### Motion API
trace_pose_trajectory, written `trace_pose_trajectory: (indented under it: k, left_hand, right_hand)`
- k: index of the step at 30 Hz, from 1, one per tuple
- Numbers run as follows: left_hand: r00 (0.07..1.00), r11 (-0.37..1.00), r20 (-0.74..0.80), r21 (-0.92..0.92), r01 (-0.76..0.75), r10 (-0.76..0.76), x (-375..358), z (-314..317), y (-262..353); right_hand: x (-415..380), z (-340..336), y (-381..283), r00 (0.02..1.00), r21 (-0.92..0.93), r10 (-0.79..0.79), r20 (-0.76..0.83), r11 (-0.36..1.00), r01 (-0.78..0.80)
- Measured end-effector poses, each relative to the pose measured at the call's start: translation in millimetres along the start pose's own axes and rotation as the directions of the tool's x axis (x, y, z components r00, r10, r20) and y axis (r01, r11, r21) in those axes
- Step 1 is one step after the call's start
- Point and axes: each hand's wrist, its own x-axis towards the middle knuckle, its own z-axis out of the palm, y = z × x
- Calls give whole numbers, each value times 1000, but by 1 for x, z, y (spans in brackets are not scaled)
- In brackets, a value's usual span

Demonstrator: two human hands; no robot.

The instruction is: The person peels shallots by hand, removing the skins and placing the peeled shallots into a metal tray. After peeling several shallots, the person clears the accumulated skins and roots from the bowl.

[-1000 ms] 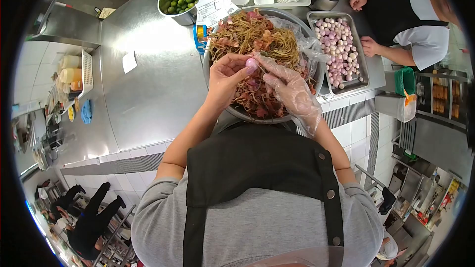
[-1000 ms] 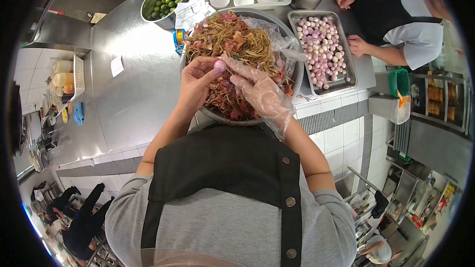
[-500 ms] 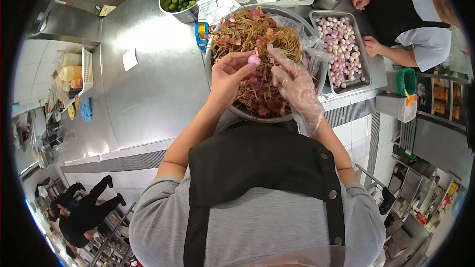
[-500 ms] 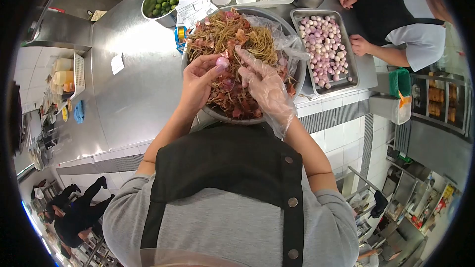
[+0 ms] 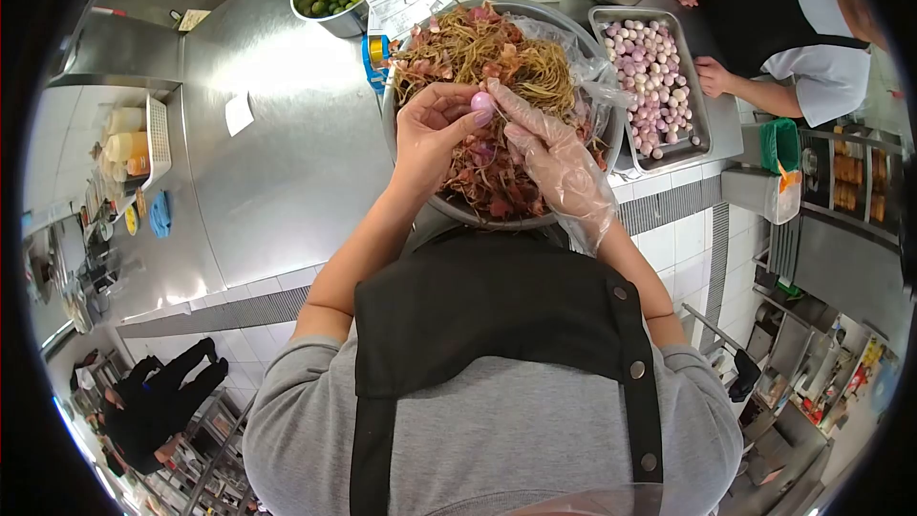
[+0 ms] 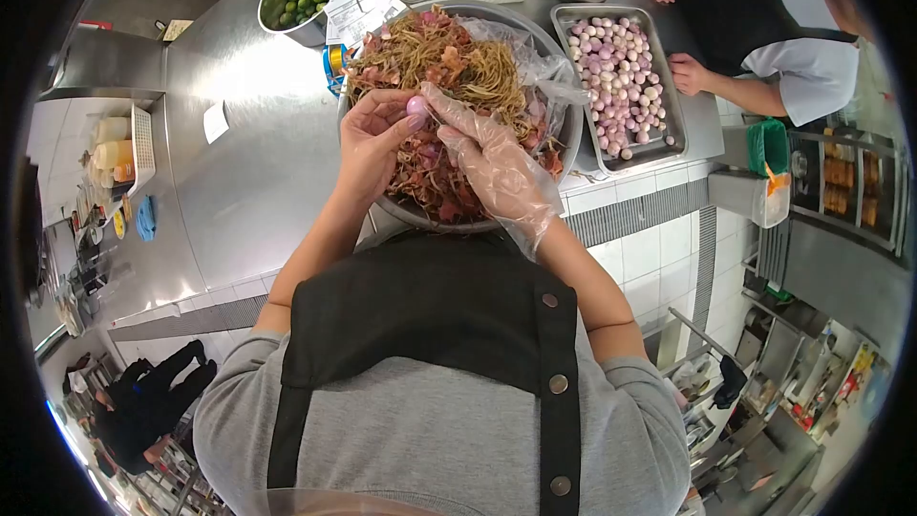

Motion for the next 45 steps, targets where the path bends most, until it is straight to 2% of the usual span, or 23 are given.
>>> trace_pose_trajectory:
  k: [5, 14, 17, 19, 22, 23, 25, 28, 33, 35, 37, 39, 40, 41, 43, 44, 45]
  left_hand:
    - [1000, 1000, -13, 15, -15, 15, -2, 0, -2]
    - [1000, 998, -9, -53, -19, 18, -3, 4, 0]
    - [1000, 998, 5, -65, -14, 14, -3, 0, -2]
    - [1000, 998, 10, -59, -21, 21, -2, 1, -4]
    - [999, 999, -1, -32, -42, 42, -2, 3, -3]
    - [1000, 999, -6, -27, -29, 29, -3, 3, -3]
    - [1000, 1000, -13, -21, -18, 18, -3, 4, -3]
    - [1000, 999, -20, -35, 1, -2, -3, 4, -2]
    - [999, 994, -19, -105, 31, -33, -4, 6, 1]
    - [1000, 999, -6, -47, 6, -7, -4, 6, -2]
    - [1000, 1000, 5, 8, -18, 18, -6, 8, -5]
    - [970, 936, 216, 305, -179, 115, -12, 12, -7]
    - [968, 932, 219, 311, -186, 120, -16, 19, -8]
    - [970, 933, 212, 312, -182, 118, -17, 20, -2]
    - [988, 972, 135, 230, 47, -80, -18, 20, 8]
    - [994, 968, 104, 246, -42, 17, -14, 10, 6]
    - [998, 955, 25, 292, -54, 49, -11, 1, 9]
  right_hand:
    - [0, 2, -2, 999, -50, 1, -47, 999, -4]
    - [4, -5, 11, 990, 50, 46, -134, 998, -39]
    - [-2, -4, -1, 990, 26, 46, -133, 999, -43]
    - [-5, -4, -7, 991, 130, 133, -23, 983, -129]
    - [-4, -3, -4, 988, 161, 155, -1, 975, -153]
    - [-4, -1, -2, 988, 162, 155, 0, 975, -153]
    - [-1, 1, 1, 997, 87, 41, -68, 996, -35]
    - [1, 0, 3, 990, 49, 33, -139, 998, -26]
    - [2, -11, 9, 991, 77, 85, -103, 994, -77]
    - [0, -8, 9, 987, 54, 128, -101, 991, -123]
    - [2, 2, 19, 983, 163, 17, -182, 986, 13]
    - [1, 1, 21, 980, 173, 48, -192, 985, -14]
    - [1, 1, 20, 975, 184, 76, -207, 982, -38]
    - [0, -2, 17, 976, 185, 80, -200, 982, -43]
    - [-4, -12, 4, 899, 199, 230, -372, 966, -165]
    - [-4, -25, 10, 857, 147, 181, -482, 981, -124]
    - [-2, -46, 22, 802, 89, 126, -584, 992, -91]
